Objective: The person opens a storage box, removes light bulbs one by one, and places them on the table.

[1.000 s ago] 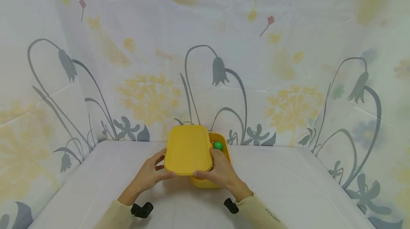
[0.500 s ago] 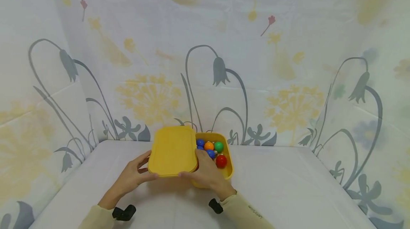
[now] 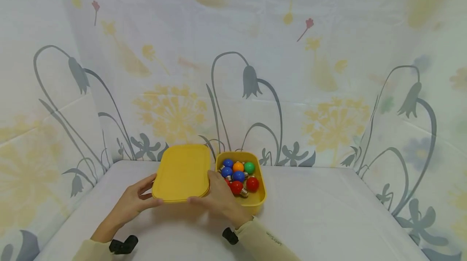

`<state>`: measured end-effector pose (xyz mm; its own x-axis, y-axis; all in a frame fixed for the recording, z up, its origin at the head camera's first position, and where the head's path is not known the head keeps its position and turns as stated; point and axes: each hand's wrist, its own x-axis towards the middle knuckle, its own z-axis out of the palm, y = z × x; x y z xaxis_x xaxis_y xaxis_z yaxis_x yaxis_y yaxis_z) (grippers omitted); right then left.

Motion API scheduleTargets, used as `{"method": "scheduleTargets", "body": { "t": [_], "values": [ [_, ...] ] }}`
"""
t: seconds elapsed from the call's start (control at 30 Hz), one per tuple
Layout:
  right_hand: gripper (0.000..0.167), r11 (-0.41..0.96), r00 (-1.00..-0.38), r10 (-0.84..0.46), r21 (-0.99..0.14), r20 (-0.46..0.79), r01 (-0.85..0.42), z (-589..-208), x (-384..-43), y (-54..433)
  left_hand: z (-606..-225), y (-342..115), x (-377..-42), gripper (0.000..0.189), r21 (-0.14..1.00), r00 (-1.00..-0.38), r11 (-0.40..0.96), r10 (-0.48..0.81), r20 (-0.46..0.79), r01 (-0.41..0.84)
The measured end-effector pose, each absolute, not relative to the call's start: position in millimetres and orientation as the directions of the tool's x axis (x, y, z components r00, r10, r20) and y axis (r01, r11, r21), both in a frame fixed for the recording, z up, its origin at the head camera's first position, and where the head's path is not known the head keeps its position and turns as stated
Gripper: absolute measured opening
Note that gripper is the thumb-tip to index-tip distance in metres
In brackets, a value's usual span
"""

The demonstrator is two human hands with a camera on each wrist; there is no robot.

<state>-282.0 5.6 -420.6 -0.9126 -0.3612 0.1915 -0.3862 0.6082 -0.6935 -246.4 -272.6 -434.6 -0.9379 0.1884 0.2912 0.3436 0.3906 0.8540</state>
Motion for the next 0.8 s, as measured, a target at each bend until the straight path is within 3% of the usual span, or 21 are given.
{"method": "scheduleTargets", "body": {
  "t": [0.47,0.8],
  "values": [
    [0.073,0.408,-0.89,-0.368,-0.814,0.268,-0.414,-432.7,-283.4,-31.0,-433.1,-298.5,-237.4,0.081,0.874,-0.974,0.43,0.111,0.198,0.226],
    [0.074,0.497,-0.94,-0.314,-0.82,0.134,-0.283,-435.6,-280.6,-40.8,-435.7,-306.6,-238.5,0.079,0.865,-0.981,0.464,0.099,0.166,0.193]
  ]
}}
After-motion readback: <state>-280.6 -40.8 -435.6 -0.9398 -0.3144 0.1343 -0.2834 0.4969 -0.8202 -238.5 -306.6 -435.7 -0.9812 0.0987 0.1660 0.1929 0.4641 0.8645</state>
